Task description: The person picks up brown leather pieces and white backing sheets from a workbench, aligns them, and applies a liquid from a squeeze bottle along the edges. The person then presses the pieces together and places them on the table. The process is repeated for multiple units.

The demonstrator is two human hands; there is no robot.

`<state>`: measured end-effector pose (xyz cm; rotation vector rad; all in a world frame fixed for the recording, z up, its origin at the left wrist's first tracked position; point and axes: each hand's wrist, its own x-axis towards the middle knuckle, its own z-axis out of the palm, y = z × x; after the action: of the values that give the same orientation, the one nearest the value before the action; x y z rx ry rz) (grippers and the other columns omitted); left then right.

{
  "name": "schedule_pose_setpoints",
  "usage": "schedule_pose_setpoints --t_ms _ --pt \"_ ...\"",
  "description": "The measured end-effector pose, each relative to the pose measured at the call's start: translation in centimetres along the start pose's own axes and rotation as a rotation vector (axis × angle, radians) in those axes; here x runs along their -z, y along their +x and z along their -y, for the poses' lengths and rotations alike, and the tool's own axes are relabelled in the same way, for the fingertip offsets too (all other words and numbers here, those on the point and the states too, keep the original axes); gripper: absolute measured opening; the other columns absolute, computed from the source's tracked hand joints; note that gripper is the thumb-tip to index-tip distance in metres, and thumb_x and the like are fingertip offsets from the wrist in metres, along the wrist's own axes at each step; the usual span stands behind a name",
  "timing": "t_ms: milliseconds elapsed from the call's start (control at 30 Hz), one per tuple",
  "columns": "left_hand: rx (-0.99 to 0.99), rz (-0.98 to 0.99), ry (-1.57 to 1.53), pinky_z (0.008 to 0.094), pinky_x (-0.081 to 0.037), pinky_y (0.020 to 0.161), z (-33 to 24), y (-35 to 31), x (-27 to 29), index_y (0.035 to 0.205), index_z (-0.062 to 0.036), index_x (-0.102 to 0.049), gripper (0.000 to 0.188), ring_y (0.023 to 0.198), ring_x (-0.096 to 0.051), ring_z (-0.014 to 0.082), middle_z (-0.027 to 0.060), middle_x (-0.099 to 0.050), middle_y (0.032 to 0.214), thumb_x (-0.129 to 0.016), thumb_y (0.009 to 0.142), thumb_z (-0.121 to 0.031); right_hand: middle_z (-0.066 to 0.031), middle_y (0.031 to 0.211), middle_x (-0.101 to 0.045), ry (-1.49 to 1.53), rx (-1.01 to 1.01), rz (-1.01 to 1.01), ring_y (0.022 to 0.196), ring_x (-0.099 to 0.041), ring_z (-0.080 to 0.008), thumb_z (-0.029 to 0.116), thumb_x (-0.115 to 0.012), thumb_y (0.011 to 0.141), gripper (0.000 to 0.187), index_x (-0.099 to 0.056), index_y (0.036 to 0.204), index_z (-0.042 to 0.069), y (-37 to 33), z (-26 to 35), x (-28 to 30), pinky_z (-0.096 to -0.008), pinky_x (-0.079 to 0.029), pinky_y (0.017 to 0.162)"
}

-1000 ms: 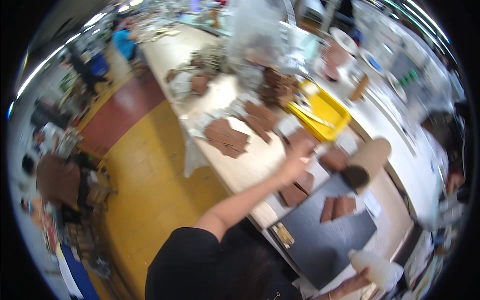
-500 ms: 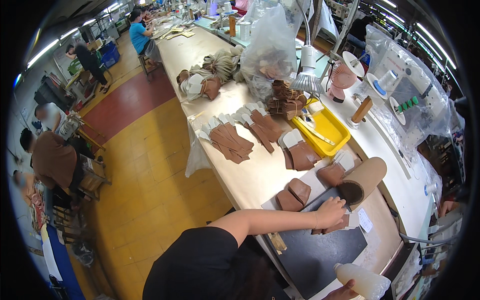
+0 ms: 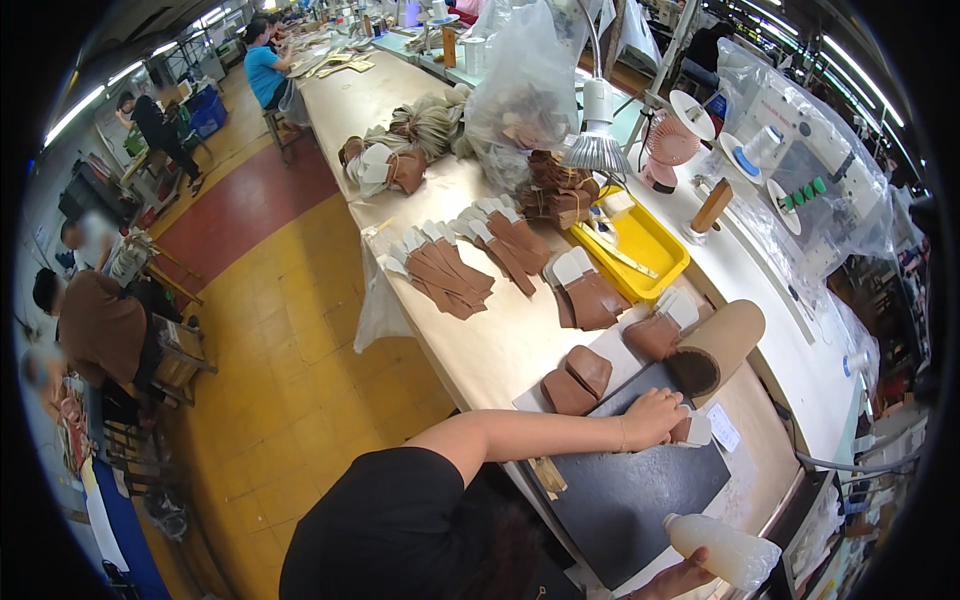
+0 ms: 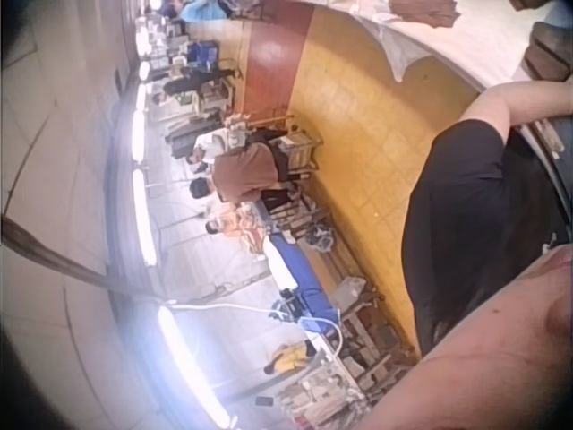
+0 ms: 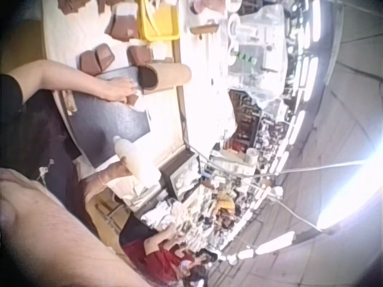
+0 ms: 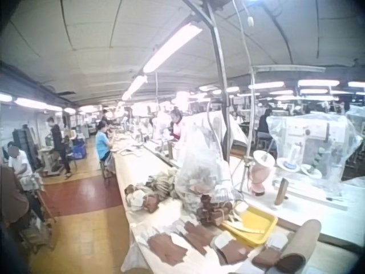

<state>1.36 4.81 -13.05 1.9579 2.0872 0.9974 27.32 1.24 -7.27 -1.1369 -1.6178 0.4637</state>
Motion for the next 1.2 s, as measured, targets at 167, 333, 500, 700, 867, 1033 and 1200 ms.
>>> schedule_pose_setpoints --t_ms 167,333,500,700,867,1033,1200 --pt "0.002 -0.074 0.005 0.0385 -0.043 0.084 -0.3 0.2 0.1 0.096 -0.0068 -0.056 0.037 0.1 -0.053 0.0298 0.0119 -0.054 0.102 -0.077 0.068 -0.019 -0.0326 0.122 -0.053 -0.038 0.017 -0.03 0.11 -0.053 -0.0409 0.063 -0.053 0.085 0.091 -0.042 0.126 -0.017 -0.1 0.2 0.1 -0.0456 -0.041 0.099" --pt "-0.037 -0.054 -0.083 0.0424 -0.044 0.083 -0.3 0.6 1.0 0.1 -0.006 -0.053 0.033 0.096 -0.055 0.0312 0.0128 -0.055 0.095 -0.071 0.074 -0.014 -0.0326 0.12 -0.054 -0.068 0.004 -0.033 0.109 -0.054 -0.0414 0.066 -0.053 0.083 0.093 -0.044 0.124 -0.017 -0.3 0.5 0.2 -0.0456 -0.041 0.098" --pt "0.115 0.039 -0.466 0.0443 -0.05 0.08 -1.9 0.8 4.2 0.108 -0.0007 -0.057 0.027 0.091 -0.062 0.0281 0.0156 -0.06 0.095 -0.058 0.08 0.0 -0.0321 0.122 -0.054 -0.096 -0.017 -0.047 0.109 -0.053 -0.0418 0.067 -0.053 0.083 0.094 -0.044 0.125 -0.017 -0.4 0.6 0.3 -0.0455 -0.04 0.099" --pt "0.093 0.475 -1.158 0.0319 -0.056 0.066 -3.8 -2.2 5.2 0.125 0.0017 -0.053 0.044 0.072 -0.067 0.0203 0.0143 -0.063 0.098 -0.045 0.082 0.006 -0.0302 0.124 -0.051 -0.001 -0.067 -0.04 0.111 -0.052 -0.0402 0.066 -0.055 0.082 0.095 -0.039 0.129 -0.015 -0.2 -0.9 0.8 -0.0451 -0.041 0.099" --pt "0.203 0.717 -0.927 0.0321 -0.054 0.068 -3.9 -7.7 1.9 0.111 0.0044 -0.062 0.031 0.071 -0.069 0.0206 0.0175 -0.067 0.096 -0.053 0.083 -0.006 -0.0262 0.12 -0.051 0.161 -0.134 -0.02 0.109 -0.053 -0.036 0.065 -0.059 0.08 0.093 -0.038 0.129 -0.012 0.1 -2.7 1.5 -0.0441 -0.043 0.096" --pt "0.108 0.46 -0.762 0.0354 -0.052 0.077 -3.0 -9.0 0.6 0.103 -0.0002 -0.066 0.026 0.087 -0.068 0.0275 0.0164 -0.07 0.093 -0.054 0.081 -0.007 -0.0222 0.117 -0.052 0.247 -0.185 0.023 0.106 -0.054 -0.0318 0.064 -0.064 0.079 0.091 -0.038 0.128 -0.009 -0.1 -3.9 1.6 -0.043 -0.046 0.094" --pt "0.125 0.494 -0.83 0.0361 -0.051 0.077 -2.6 -8.8 0.3 0.096 -0.0013 -0.067 0.021 0.087 -0.067 0.0293 0.015 -0.07 0.092 -0.055 0.08 -0.007 -0.0204 0.116 -0.051 0.252 -0.184 -0.002 0.108 -0.053 -0.0296 0.062 -0.066 0.078 0.091 -0.037 0.128 -0.008 -0.5 -4.2 1.1 -0.0429 -0.046 0.093"
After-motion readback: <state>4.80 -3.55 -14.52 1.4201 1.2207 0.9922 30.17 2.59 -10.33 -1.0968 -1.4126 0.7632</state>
